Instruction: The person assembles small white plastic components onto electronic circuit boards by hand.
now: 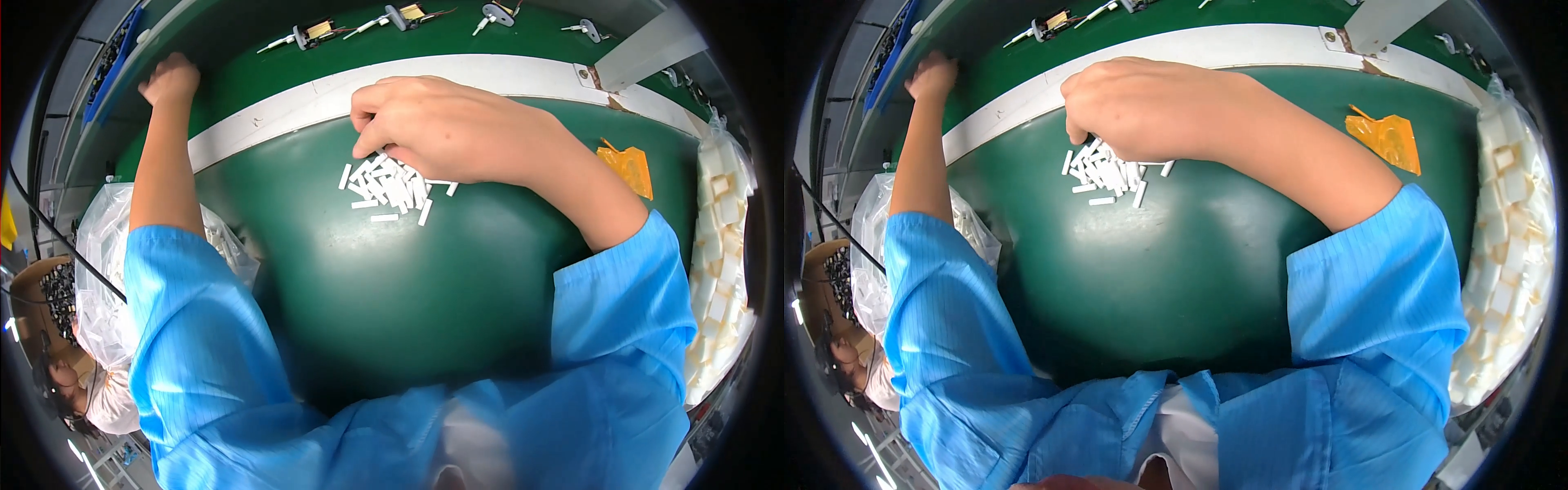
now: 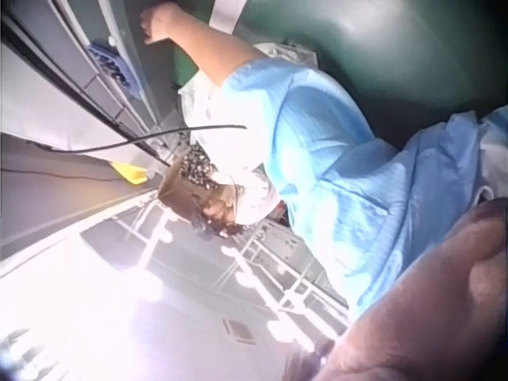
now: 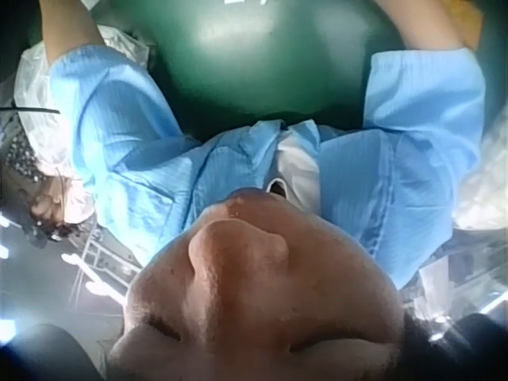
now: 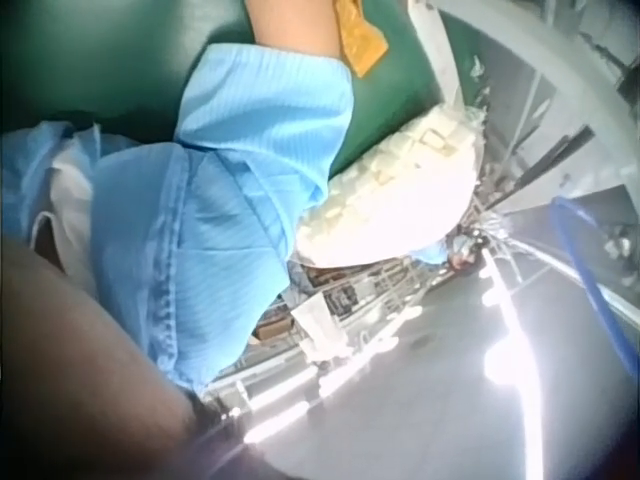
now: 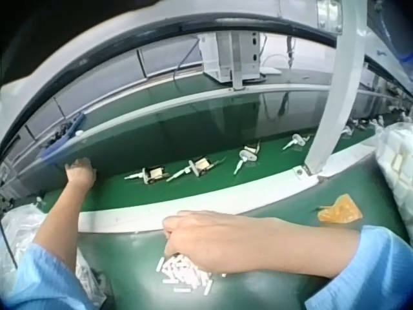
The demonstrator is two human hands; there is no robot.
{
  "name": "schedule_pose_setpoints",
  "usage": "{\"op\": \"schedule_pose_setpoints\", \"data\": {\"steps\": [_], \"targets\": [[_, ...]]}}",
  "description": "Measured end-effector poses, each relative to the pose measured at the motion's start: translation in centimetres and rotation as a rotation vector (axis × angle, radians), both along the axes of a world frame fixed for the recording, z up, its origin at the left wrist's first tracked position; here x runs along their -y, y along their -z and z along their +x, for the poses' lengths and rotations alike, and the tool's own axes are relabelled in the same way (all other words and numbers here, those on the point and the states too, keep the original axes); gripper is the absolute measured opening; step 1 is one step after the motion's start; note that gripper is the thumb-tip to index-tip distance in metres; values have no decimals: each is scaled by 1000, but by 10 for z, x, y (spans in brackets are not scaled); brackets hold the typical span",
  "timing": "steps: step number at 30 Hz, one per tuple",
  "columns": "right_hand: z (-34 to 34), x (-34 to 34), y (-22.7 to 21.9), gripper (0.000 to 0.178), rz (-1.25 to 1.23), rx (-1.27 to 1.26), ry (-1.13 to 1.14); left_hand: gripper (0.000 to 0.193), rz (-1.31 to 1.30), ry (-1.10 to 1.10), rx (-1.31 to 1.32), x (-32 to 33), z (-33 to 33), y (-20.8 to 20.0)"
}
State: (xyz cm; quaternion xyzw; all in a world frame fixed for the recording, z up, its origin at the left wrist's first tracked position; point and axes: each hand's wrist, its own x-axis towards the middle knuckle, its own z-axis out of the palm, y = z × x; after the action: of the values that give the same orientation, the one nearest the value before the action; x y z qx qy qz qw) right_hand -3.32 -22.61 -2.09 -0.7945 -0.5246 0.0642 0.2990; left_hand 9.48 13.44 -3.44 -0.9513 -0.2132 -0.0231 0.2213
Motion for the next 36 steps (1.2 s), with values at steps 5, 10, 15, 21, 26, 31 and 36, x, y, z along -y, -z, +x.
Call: {"op": "schedule_pose_setpoints", "data": {"steps": [5, 10, 15, 21, 26, 31, 36], "targets": [[1, -3, -3, 8, -90, 205, -25, 38, -78, 45, 117, -28, 14, 10], [-7, -3, 2, 6, -3, 515, 47, 55, -131, -1, 35, -32, 6, 12], [1, -3, -3, 4, -30, 382, 95, 56, -147, -66, 173, -9, 5, 2], [18, -6, 10, 14, 77, -90, 207, 51, -159, -84, 92, -15, 11, -9], [31, -13, 23, 19, 334, -629, 437, 28, -849, -137, 149, 32, 1, -25], [31, -16, 23, 22, 447, -736, 436, 16, -2653, 106, 123, 103, -33, -28], [25, -18, 27, 21, 527, -767, 374, 20, -3056, 223, 156, 172, -85, -4]]}}
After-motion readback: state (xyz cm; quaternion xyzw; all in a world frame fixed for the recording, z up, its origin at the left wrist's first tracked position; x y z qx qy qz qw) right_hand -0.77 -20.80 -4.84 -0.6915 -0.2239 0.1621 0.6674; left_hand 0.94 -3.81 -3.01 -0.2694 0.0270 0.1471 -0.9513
